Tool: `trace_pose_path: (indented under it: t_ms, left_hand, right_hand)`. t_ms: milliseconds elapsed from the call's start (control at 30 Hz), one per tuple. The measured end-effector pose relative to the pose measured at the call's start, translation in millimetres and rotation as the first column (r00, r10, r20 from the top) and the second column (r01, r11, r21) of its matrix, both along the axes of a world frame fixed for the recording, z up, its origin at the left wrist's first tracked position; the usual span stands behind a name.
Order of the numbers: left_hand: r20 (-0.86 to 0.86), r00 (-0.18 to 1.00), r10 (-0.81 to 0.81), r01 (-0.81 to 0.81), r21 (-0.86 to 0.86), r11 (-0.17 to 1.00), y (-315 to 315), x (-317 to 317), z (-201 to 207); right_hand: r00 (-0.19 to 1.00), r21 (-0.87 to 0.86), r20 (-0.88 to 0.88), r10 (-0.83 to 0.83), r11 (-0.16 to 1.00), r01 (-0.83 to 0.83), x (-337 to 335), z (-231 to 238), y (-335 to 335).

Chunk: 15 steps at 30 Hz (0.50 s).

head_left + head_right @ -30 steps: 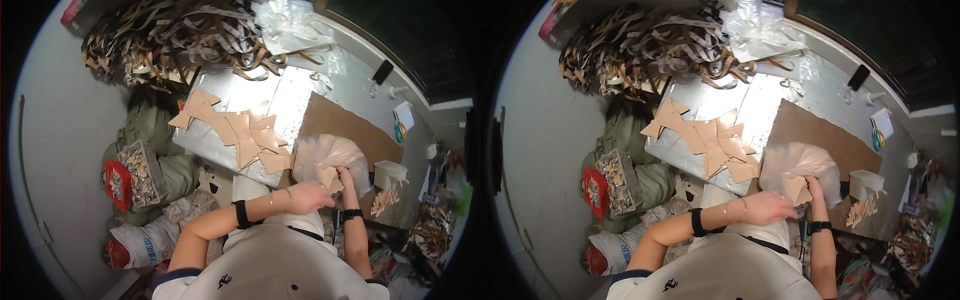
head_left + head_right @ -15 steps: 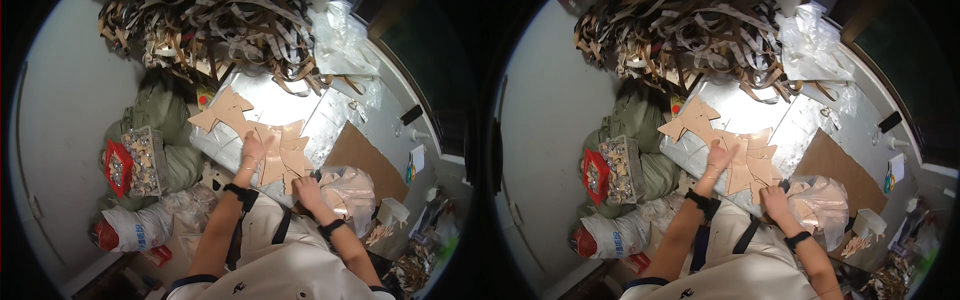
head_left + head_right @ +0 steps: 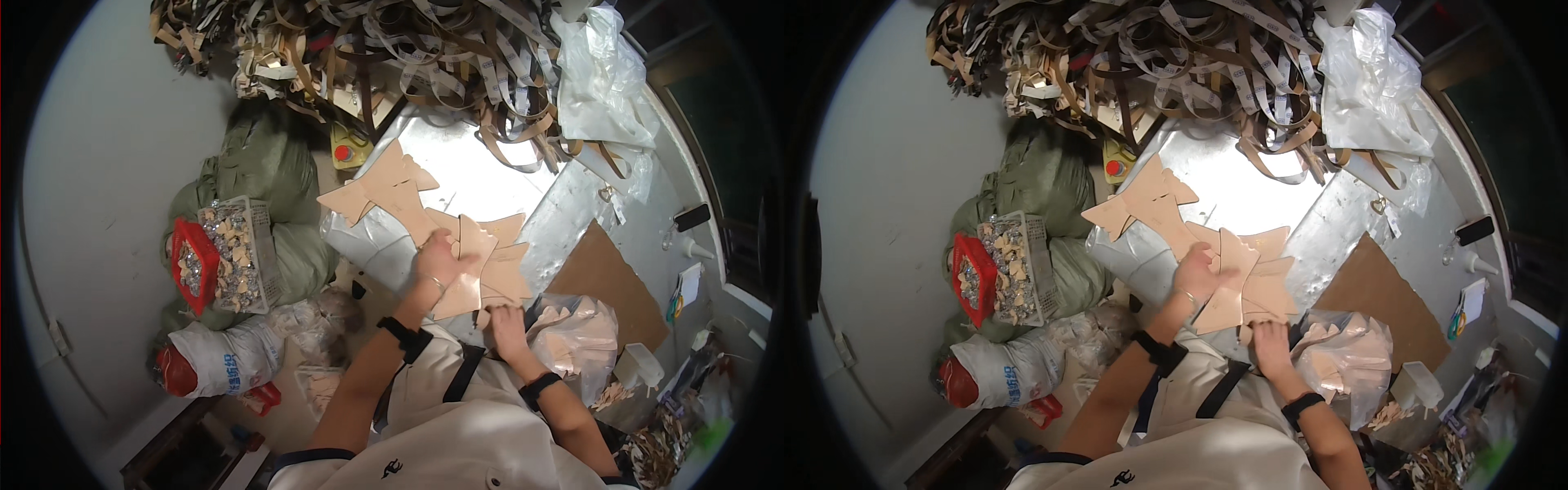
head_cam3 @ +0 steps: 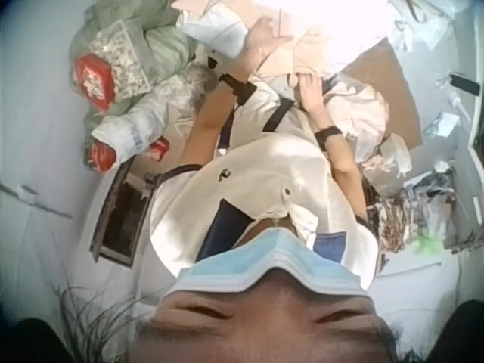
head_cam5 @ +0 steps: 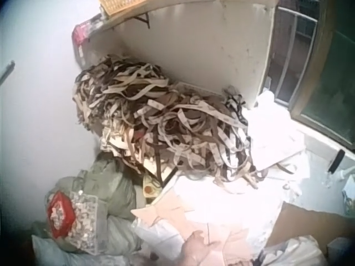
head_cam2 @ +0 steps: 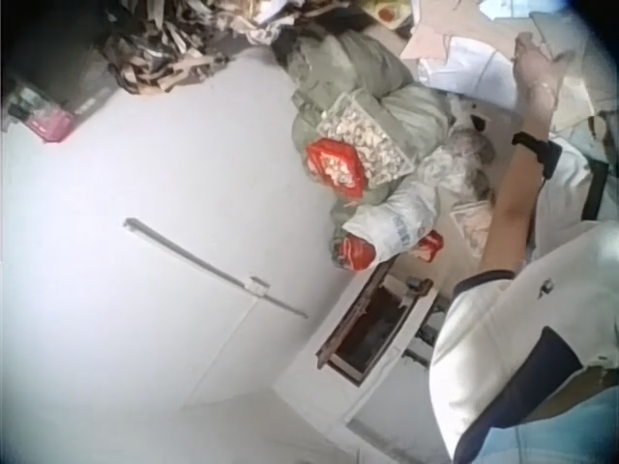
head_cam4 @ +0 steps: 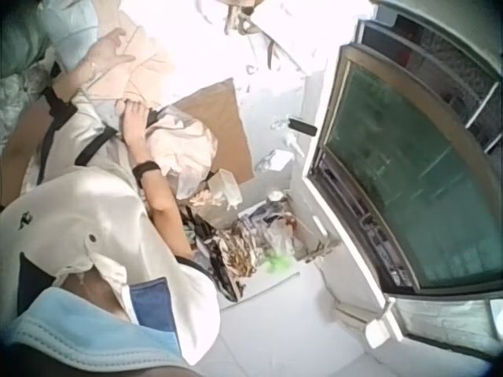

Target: Gathering, sorting, and bagging leather shoe components on a workbench.

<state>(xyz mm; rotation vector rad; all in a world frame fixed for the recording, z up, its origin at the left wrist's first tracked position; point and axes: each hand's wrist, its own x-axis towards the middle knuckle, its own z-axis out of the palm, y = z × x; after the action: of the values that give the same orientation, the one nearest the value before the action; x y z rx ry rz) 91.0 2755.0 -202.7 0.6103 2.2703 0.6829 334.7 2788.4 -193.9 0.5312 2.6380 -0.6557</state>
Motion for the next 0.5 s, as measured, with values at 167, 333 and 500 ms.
trace_pose_path:
  t_ms: [167, 333, 500]
  left_hand:
    - [-0.422, 0.848, -0.320, 0.403, 0.123, 0.907, 0.6, 34.6, 0.2]
    - [-0.303, 0.920, -0.249, 0.344, 0.320, 0.883, -10.1, 17.3, -15.2]
    - [-0.336, 0.901, -0.274, 0.336, 0.144, 0.931, -0.5, 35.4, 11.8]
  right_hand:
    - [0.954, -0.411, -0.186, 0.234, 0.864, -0.292, -17.2, 41.9, 14.9]
    - [0.990, -0.577, 0.030, -0.140, 0.806, 0.131, -58.0, 58.2, 49.9]
    - [0.937, -0.240, -0.081, -0.340, 0.919, 0.313, -64.7, 23.6, 56.4]
